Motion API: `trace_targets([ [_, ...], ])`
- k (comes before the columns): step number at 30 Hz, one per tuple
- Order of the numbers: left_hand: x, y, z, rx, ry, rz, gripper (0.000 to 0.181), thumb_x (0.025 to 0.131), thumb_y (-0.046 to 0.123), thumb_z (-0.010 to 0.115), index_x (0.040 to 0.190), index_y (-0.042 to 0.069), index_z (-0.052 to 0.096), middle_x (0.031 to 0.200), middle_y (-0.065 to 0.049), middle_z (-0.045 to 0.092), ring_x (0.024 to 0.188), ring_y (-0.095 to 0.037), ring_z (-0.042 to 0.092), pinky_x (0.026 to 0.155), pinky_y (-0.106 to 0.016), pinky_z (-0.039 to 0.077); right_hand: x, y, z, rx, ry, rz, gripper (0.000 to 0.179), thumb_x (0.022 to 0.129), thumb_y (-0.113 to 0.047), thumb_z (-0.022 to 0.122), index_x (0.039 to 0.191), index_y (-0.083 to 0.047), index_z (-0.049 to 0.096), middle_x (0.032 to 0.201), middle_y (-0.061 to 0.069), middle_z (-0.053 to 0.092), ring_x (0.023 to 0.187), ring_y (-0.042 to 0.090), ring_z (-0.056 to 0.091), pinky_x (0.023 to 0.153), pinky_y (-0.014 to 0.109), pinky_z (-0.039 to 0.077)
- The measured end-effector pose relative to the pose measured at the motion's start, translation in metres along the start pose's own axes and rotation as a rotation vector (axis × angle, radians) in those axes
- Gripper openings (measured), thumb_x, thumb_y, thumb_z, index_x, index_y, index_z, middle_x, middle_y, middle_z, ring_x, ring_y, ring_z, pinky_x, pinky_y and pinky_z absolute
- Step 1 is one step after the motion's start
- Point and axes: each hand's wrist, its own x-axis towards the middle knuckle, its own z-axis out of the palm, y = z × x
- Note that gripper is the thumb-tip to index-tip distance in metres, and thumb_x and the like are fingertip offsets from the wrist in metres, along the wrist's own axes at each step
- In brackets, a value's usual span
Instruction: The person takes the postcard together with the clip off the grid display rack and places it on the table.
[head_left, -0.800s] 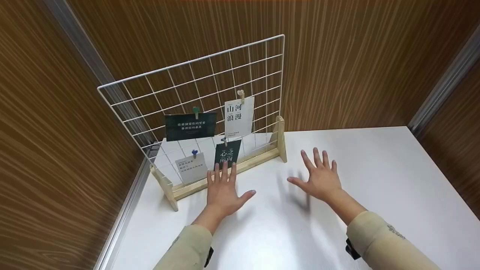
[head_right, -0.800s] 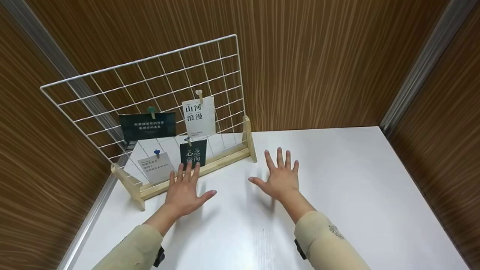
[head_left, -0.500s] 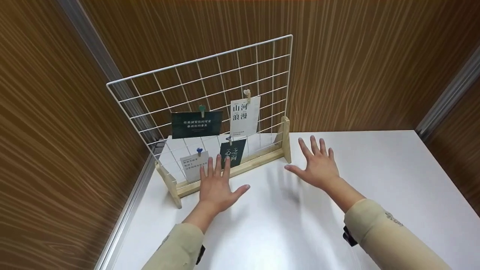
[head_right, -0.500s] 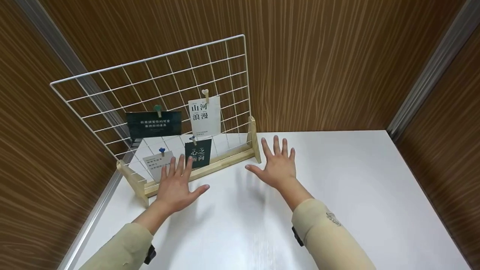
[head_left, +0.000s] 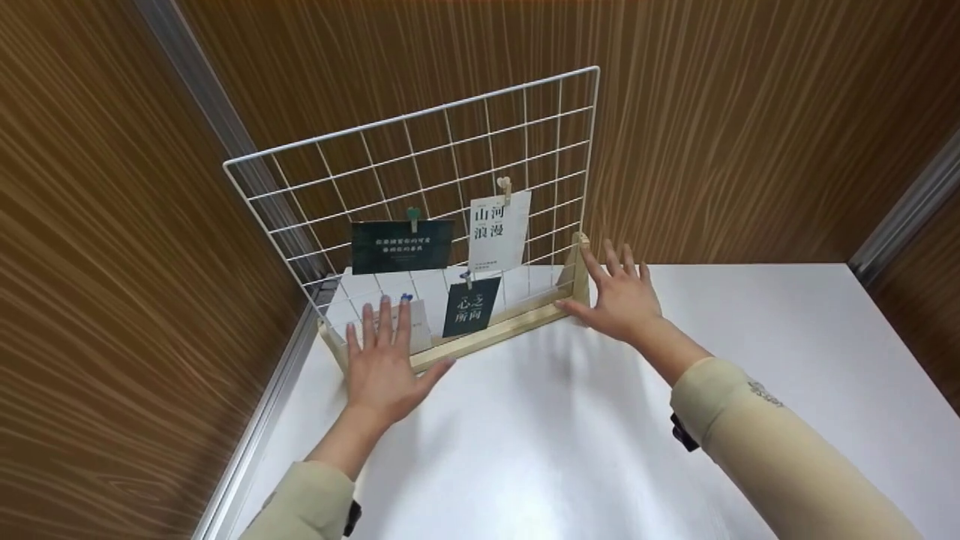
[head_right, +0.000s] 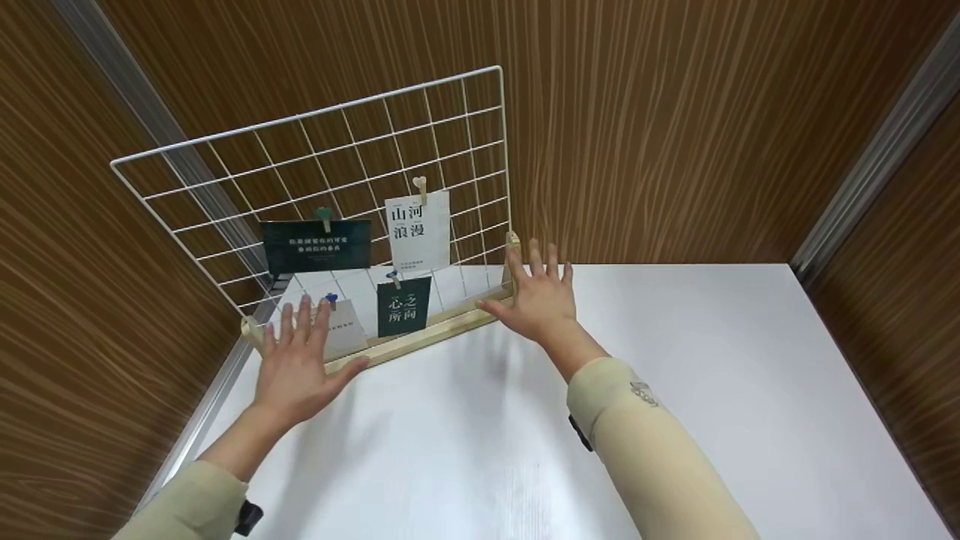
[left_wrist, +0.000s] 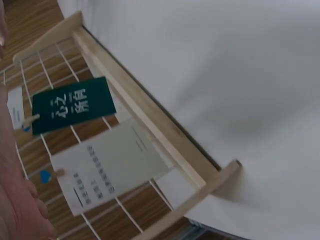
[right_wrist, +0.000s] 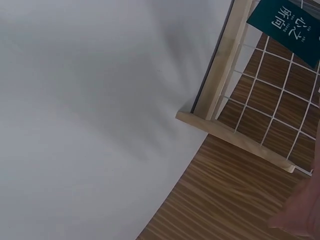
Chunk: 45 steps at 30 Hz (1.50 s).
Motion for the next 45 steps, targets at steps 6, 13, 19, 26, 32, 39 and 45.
trace_targets([
  [6,-0.011,-0.030,-0.003,-0.007,-0.023,-0.092,0.116,0.093,0.088,0.041,0.170,0.006,0.011,0.175,-0.025,0.006,0.160,-0.051,0.002,0.125,-0.069,0.002,0.010,-0.004,0.001,-0.001,-0.044,-0.007,0.103,0.097,-0.075,0.055,0.172,-0.018,0.013,0.175,0.025,0.005,0.159,0.053,-0.002,0.123,0.072,0.007],
  [13,-0.016,-0.054,-0.001,-0.022,-0.039,-0.161,0.114,0.094,0.083,0.048,0.169,0.003,0.016,0.174,-0.028,0.007,0.159,-0.053,0.003,0.121,-0.074,0.000,0.023,-0.002,0.003,-0.021,-0.063,-0.003,0.110,0.093,-0.086,0.048,0.172,-0.018,0.011,0.175,0.025,0.005,0.158,0.055,0.000,0.121,0.075,0.007],
  [19,-0.011,-0.063,0.001,-0.003,-0.050,-0.173,0.111,0.096,0.081,0.048,0.167,0.000,0.022,0.172,-0.030,0.015,0.157,-0.056,0.009,0.119,-0.078,-0.001,0.038,0.001,0.000,-0.013,-0.086,0.024,0.108,0.094,-0.082,0.051,0.172,-0.019,0.012,0.176,0.021,-0.001,0.158,0.054,-0.003,0.121,0.074,0.005],
  [26,-0.001,-0.069,0.003,0.010,-0.087,-0.176,0.111,0.096,0.083,0.044,0.167,0.000,0.023,0.172,-0.029,0.017,0.156,-0.056,0.011,0.118,-0.079,0.002,0.053,-0.001,-0.005,-0.010,-0.105,0.005,0.103,0.095,-0.077,0.055,0.171,-0.018,0.019,0.177,0.018,0.000,0.159,0.052,-0.001,0.121,0.074,0.010],
  [32,0.003,-0.071,0.008,-0.006,-0.108,-0.163,0.109,0.097,0.081,0.045,0.166,-0.001,0.025,0.170,-0.031,0.021,0.155,-0.058,0.013,0.122,-0.074,0.006,0.054,0.000,-0.004,-0.017,-0.160,-0.007,0.098,0.099,-0.074,0.053,0.172,-0.020,0.016,0.177,0.017,0.000,0.159,0.052,-0.004,0.120,0.076,0.008],
  [39,0.007,-0.071,0.007,-0.028,-0.129,-0.166,0.108,0.098,0.079,0.046,0.165,-0.003,0.025,0.169,-0.033,0.022,0.155,-0.060,0.010,0.124,-0.071,0.008,0.052,-0.001,-0.005,-0.081,-0.184,-0.019,0.093,0.101,-0.069,0.055,0.171,-0.020,0.019,0.176,0.020,0.004,0.157,0.055,0.004,0.119,0.077,0.009],
  [45,0.009,-0.072,0.008,-0.046,-0.112,-0.164,0.108,0.097,0.078,0.049,0.165,-0.003,0.026,0.168,-0.034,0.024,0.154,-0.061,0.011,0.124,-0.070,0.008,0.052,-0.005,0.001,-0.127,-0.152,0.002,0.092,0.100,-0.069,0.057,0.170,-0.021,0.024,0.176,0.022,0.007,0.153,0.060,0.018,0.119,0.077,0.013],
])
